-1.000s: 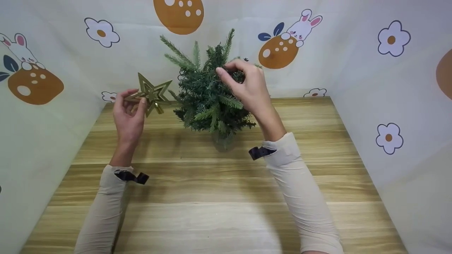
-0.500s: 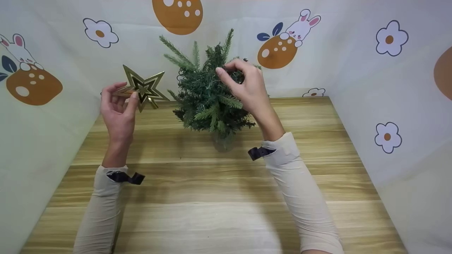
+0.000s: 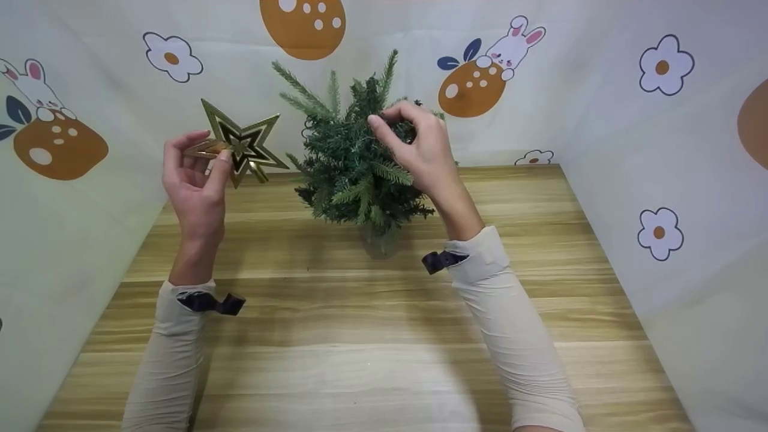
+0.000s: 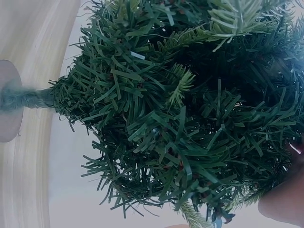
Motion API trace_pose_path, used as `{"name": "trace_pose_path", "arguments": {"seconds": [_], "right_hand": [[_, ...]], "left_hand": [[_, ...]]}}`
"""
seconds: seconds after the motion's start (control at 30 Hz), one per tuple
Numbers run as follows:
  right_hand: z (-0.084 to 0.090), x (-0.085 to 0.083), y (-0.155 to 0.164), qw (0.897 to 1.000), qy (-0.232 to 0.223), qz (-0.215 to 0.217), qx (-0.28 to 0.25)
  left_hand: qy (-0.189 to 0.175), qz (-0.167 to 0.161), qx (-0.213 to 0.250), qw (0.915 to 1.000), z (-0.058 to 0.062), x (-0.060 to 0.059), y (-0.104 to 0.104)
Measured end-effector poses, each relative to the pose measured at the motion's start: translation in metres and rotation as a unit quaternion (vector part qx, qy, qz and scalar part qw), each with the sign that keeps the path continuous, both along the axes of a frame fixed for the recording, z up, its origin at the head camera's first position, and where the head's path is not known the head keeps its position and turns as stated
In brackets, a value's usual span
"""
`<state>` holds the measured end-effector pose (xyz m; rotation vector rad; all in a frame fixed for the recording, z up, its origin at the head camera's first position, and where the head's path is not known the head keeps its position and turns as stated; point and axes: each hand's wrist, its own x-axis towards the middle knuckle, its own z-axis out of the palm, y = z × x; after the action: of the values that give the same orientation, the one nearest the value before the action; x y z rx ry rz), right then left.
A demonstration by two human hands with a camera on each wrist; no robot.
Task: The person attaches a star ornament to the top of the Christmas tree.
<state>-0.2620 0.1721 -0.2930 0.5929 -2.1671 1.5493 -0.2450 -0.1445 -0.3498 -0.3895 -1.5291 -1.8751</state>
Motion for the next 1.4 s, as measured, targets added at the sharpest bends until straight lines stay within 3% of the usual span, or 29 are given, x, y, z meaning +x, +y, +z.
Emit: {"name": "trace_pose_path", "arguments": {"seconds": [0.23,0.5,1.0,1.4], "right_hand": [[-0.001,0.0,0.0,1.0,0.002,-0.001,-0.004],[-0.002,-0.001,-0.001,1.0,0.004,0.002,-0.012],[-0.002,-0.001,-0.001,1.0,0.017,0.0,-0.003],[-0.001,0.0,-0.002,1.0,0.004,0.001,-0.008]], "left_hand": [[0.008,-0.012,0.009,0.9999,0.005,-0.001,0.009],[0.036,-0.023,-0.006,0.9991,0.022,0.009,0.026],[0.11,0.007,-0.033,0.9933,0.045,0.01,0.045],[0.117,0.013,-0.029,0.9926,0.053,0.008,0.053]]}}
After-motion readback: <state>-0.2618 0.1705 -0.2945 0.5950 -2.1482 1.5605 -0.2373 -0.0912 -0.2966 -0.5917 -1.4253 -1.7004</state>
